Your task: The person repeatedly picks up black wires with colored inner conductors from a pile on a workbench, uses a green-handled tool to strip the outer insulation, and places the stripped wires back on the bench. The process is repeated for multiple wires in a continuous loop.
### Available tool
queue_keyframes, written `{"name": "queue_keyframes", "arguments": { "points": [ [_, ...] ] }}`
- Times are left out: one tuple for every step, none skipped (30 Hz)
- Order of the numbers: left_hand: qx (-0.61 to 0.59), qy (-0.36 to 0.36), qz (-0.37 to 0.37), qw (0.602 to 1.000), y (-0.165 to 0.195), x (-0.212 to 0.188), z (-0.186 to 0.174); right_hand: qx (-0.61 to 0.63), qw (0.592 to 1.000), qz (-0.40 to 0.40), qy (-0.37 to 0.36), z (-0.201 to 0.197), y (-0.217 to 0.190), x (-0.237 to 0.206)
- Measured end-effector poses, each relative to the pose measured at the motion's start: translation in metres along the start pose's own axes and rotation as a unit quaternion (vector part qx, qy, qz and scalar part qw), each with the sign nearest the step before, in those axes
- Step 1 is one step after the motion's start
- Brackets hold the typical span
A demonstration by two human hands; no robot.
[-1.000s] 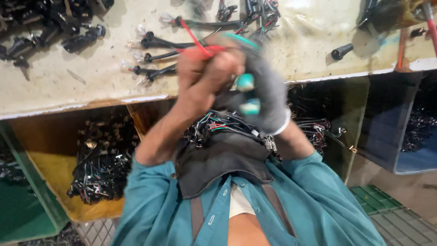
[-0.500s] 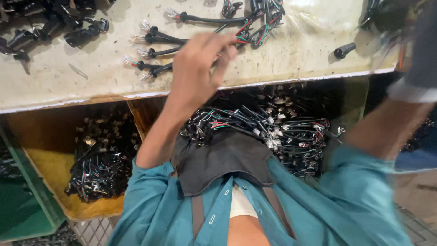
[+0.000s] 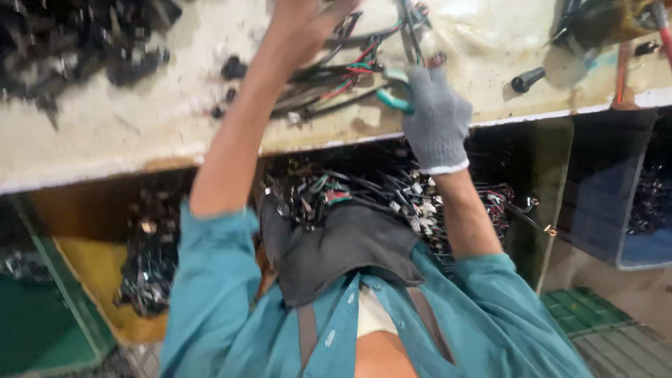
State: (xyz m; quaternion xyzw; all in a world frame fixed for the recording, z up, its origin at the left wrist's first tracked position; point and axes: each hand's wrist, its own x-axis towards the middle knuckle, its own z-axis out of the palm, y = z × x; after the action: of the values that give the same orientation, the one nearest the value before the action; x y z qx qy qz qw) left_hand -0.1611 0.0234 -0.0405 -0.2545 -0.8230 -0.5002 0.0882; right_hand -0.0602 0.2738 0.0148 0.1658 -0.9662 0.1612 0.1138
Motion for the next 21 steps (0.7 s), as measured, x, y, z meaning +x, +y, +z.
{"name": "queue_keyframes", "arguments": {
  "points": [
    [-0.056,0.058,-0.011,0.997,0.019,-0.014,-0.005,0.005,1.0,0.012,-0.015,-0.001,0.006,-0.002],
    [-0.235,0.027,-0.071,0.969,0.039,-0.028,-0.003,0.012,0.999,0.02,-0.039,-0.002,0.011,-0.005],
    [-0.404,-0.004,-0.132,0.905,0.058,-0.044,0.001,0.021,0.997,0.026,-0.066,0.001,0.012,-0.005],
    [-0.428,-0.023,-0.149,0.891,0.074,-0.06,0.007,-0.006,0.997,0.024,-0.069,0.004,0.012,-0.005],
    [-0.45,-0.039,-0.165,0.877,0.088,-0.075,0.015,-0.032,0.997,0.02,-0.073,0.008,0.011,-0.004],
    [-0.473,-0.037,-0.195,0.858,0.1,-0.09,0.022,-0.056,0.996,0.012,-0.075,0.014,0.009,-0.002],
    [-0.495,-0.036,-0.224,0.839,0.108,-0.104,0.028,-0.022,0.997,0.019,-0.067,0.015,0.008,-0.001],
    [-0.49,-0.033,-0.245,0.836,0.116,-0.116,0.031,0.012,0.998,0.026,-0.058,0.017,0.008,0.002],
    [-0.485,-0.029,-0.265,0.833,0.122,-0.128,0.032,0.046,0.997,0.031,-0.051,0.015,0.009,0.005],
    [-0.481,-0.025,-0.286,0.829,0.126,-0.137,0.032,0.057,0.996,0.022,-0.07,0.011,0.012,0.008],
    [-0.492,-0.016,-0.307,0.815,0.129,-0.143,0.031,0.068,0.994,0.013,-0.088,0.005,0.015,0.012],
    [-0.503,-0.008,-0.33,0.798,0.131,-0.147,0.029,0.08,0.991,0.007,-0.108,-0.003,0.019,0.014],
    [-0.514,-0.004,-0.352,0.782,0.133,-0.149,0.027,0.169,0.98,0.027,-0.103,-0.011,0.02,0.016],
    [-0.502,-0.018,-0.355,0.789,0.133,-0.15,0.025,0.255,0.961,0.047,-0.097,-0.019,0.021,0.016],
    [-0.491,-0.027,-0.359,0.793,0.134,-0.149,0.024,0.339,0.934,0.065,-0.094,-0.026,0.019,0.014],
    [-0.479,-0.035,-0.358,0.801,0.134,-0.147,0.025,0.287,0.948,0.003,-0.137,-0.03,0.014,0.011],
    [-0.46,-0.031,-0.319,0.828,0.133,-0.145,0.027,0.234,0.954,-0.059,-0.177,-0.031,0.006,0.006],
    [-0.444,-0.027,-0.29,0.848,0.134,-0.143,0.029,0.183,0.95,-0.115,-0.224,-0.032,-0.005,-0.006],
    [-0.424,-0.027,-0.256,0.868,0.133,-0.142,0.032,0.132,0.94,-0.17,-0.263,-0.033,-0.014,-0.015],
    [-0.381,-0.034,-0.251,0.889,0.134,-0.141,0.034,0.122,0.938,-0.243,-0.215,-0.033,-0.02,-0.02],
    [-0.341,-0.04,-0.246,0.906,0.134,-0.142,0.037,0.109,0.928,-0.313,-0.169,-0.033,-0.026,-0.026]
  ]
}}
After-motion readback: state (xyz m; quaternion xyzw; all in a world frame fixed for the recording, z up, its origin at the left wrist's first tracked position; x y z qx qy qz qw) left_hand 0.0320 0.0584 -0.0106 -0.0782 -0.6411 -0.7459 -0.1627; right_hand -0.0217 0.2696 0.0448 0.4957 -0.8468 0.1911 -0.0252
